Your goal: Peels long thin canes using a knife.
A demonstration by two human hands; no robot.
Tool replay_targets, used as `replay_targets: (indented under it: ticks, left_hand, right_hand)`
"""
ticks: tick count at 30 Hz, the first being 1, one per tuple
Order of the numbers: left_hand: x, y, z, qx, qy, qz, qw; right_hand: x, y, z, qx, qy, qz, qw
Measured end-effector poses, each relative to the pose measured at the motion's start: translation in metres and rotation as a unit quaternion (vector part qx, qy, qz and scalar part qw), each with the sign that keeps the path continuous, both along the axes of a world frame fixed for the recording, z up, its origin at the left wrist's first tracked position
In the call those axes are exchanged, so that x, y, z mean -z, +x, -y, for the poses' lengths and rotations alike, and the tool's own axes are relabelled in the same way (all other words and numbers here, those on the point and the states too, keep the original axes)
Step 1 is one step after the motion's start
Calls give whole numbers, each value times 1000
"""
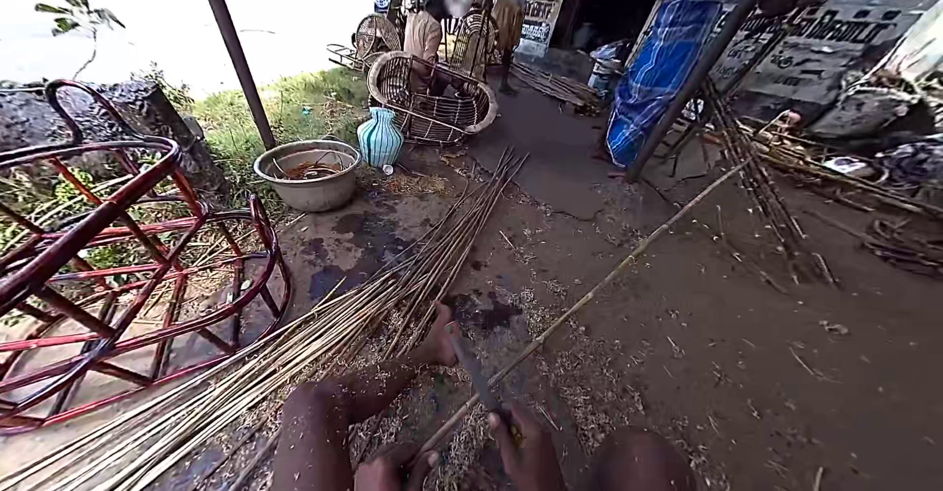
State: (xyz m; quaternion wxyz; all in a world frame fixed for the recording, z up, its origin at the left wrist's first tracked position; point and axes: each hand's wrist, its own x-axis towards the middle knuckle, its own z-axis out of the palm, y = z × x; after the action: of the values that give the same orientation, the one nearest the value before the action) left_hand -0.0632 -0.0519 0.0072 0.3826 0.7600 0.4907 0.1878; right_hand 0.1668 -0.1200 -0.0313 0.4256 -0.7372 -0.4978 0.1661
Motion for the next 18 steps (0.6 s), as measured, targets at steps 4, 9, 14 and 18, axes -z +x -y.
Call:
replay_targets:
  ticks: [4,9,14,18]
  left_hand:
    - [-6,-1,-2,13,6,17,1000]
    - [-4,-4,3,31,25,21,999]
    - [0,-8,11,23,34,25,999]
    - [3,-10,9,42,21,17,999]
  right_hand:
    - [-12,9,5,-2,15,55,998]
    - [-16,3,15,-13,-9,56,998]
    - [-10,-2,15,5,-22,-6,1000]
    - [-10,7,16,36,-1,20,999]
